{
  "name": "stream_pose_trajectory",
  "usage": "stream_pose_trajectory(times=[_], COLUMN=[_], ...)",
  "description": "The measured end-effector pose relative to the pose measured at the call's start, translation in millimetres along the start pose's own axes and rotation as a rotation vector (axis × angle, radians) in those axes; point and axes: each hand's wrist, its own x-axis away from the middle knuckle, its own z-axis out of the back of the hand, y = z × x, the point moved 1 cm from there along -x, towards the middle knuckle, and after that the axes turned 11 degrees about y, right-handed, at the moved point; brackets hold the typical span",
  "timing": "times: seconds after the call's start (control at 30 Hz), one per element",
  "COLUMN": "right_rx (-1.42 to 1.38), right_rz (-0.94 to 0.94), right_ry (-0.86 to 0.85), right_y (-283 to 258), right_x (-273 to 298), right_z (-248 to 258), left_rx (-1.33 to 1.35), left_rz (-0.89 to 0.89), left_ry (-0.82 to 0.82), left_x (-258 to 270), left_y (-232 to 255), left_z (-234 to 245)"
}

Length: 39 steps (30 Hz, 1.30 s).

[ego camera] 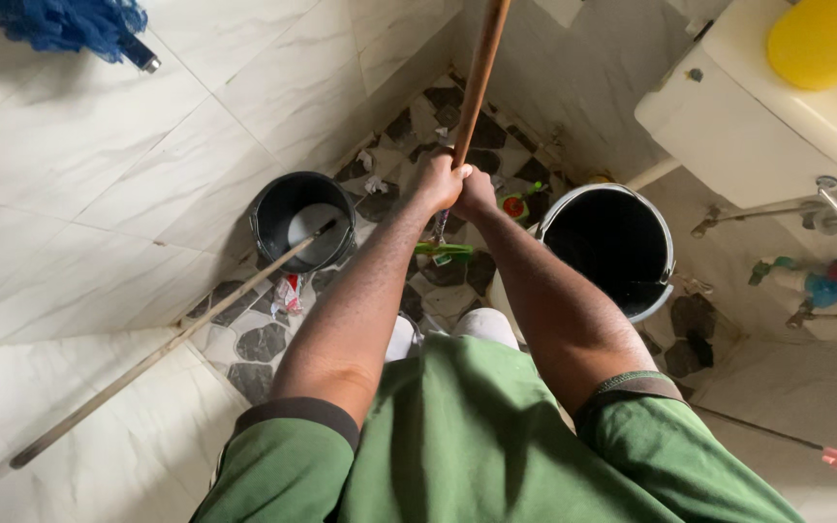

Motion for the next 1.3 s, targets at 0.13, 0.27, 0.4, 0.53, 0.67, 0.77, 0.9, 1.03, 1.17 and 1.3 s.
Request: stream_pose_trajectory(times=[0.13, 0.27, 0.4, 0.53, 0.67, 0.77, 0.9, 1.03, 1.17, 1.3], right_rx=[0.021, -0.014, -0.037, -0.029, -0.044, -0.056, 0.061, 0.02, -0.228, -0.066], right_rz=[0.039, 0.043, -0.003, -0.033, -0.168, -0.204, -0.12, -0.1, -0.039, 0.065], right_ry=[-0.005, 0.021, -0.038, -0.014, -0.037, -0.041, -0.04, -0.002, 0.027, -0.29], right_y=[1, 6, 0, -16, -26, -17, 4, 21, 42, 66], right_x=[-17, -44, -86, -127, -161, -177, -203, -226, -264, -290], right_z=[-2, -13, -24, -33, -30, -31, -47, -58, -71, -88], left_rx=[0.019, -0.06, 0.005, 0.015, 0.034, 0.043, 0.063, 0.049, 0.031, 0.088], left_rz=[0.026, 0.017, 0.08, 0.049, 0.083, 0.057, 0.031, -0.15, -0.178, -0.12], left_ry=[-0.027, -0.048, -0.043, 0.082, 0.067, 0.024, 0.055, 0.169, 0.235, 0.289], left_x=[-13, -39, -92, -134, -154, -167, -182, -183, -196, -190], left_y=[6, 2, -28, -35, 2, 21, 29, 27, 16, -5], left_z=[6, 0, -25, -22, -1, 4, -6, -11, -38, -57])
